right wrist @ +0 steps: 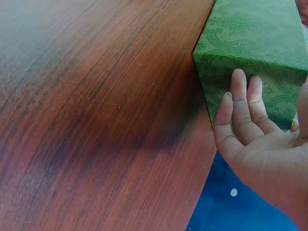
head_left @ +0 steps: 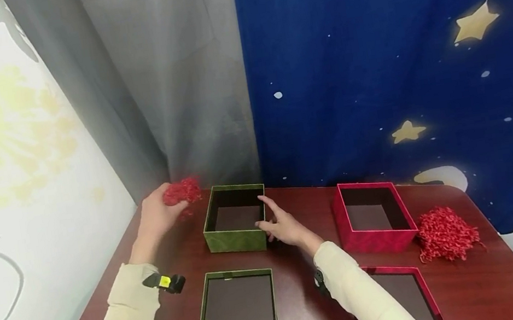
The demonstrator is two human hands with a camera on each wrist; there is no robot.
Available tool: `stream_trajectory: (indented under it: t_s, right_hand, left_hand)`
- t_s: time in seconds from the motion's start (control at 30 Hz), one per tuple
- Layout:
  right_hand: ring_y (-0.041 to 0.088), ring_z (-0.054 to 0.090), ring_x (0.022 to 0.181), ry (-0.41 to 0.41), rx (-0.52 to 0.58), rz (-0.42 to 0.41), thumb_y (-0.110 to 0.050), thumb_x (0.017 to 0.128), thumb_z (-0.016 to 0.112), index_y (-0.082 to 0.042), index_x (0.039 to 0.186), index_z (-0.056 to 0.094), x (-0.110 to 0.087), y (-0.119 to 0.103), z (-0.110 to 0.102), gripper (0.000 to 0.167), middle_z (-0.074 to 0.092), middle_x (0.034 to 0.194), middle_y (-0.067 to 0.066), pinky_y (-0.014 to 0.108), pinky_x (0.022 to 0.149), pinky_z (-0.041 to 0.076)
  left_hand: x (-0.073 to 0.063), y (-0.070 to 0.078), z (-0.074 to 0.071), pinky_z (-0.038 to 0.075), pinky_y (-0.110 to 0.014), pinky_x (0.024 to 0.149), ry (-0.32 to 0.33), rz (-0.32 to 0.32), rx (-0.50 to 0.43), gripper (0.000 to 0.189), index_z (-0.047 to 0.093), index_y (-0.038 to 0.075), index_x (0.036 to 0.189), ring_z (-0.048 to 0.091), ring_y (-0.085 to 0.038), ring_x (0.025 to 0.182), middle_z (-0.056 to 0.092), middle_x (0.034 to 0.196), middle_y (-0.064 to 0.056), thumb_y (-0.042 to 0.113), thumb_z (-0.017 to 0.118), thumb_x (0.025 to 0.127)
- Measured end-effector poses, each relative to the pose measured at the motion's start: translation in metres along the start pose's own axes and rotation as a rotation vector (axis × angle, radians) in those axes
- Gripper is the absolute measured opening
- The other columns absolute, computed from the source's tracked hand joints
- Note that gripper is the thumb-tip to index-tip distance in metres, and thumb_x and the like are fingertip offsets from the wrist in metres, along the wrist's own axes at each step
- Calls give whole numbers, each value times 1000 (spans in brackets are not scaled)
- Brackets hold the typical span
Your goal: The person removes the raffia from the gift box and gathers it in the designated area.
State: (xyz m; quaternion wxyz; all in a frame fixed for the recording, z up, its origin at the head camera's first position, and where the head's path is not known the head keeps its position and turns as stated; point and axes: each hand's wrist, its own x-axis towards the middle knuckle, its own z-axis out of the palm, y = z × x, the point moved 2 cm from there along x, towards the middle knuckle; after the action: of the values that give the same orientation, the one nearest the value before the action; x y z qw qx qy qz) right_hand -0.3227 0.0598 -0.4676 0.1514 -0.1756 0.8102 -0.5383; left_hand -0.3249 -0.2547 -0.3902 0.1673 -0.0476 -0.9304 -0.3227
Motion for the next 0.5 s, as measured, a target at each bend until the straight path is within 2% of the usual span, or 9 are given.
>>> stream_trajectory:
  t_s: [0.1,0.2,0.3,0.4,0.5]
  right_hand:
    - [27,67,73,-3,-12,6,-20,103,62,-25,166,21,0,1,0,75,67,85,14,52,74,58]
    - [25,66,74,-8,-13,5,-21,103,62,-25,166,20,1,0,-1,75,67,85,14,52,74,57]
    - [25,66,74,-7,-13,4,-21,103,62,-26,166,21,1,-1,-1,75,66,84,14,53,76,57]
    - [23,65,73,-4,-20,10,-21,103,62,-29,165,21,1,-2,-1,75,66,83,14,53,77,57]
    - [23,65,73,-3,-20,10,-21,103,62,-27,165,21,1,-2,-1,75,65,82,13,54,78,57]
  left_hand:
    - [-6,-24,10,55,-59,87,-45,-51,20,34,65,0,118,68,-41,97,72,103,-22,18,75,91]
    - [-12,-41,23,52,-62,91,-99,-70,69,46,62,-3,128,66,-46,104,69,111,-27,16,76,89]
    - [-14,-50,31,51,-64,92,-123,-69,114,55,58,-4,134,63,-50,108,66,116,-32,14,79,86]
    - [-17,-56,35,48,-66,96,-118,-65,137,64,54,-6,139,59,-54,114,62,122,-36,14,81,84]
    - [-21,-60,37,44,-69,101,-124,-89,147,73,48,-6,146,52,-58,123,55,133,-40,16,80,85]
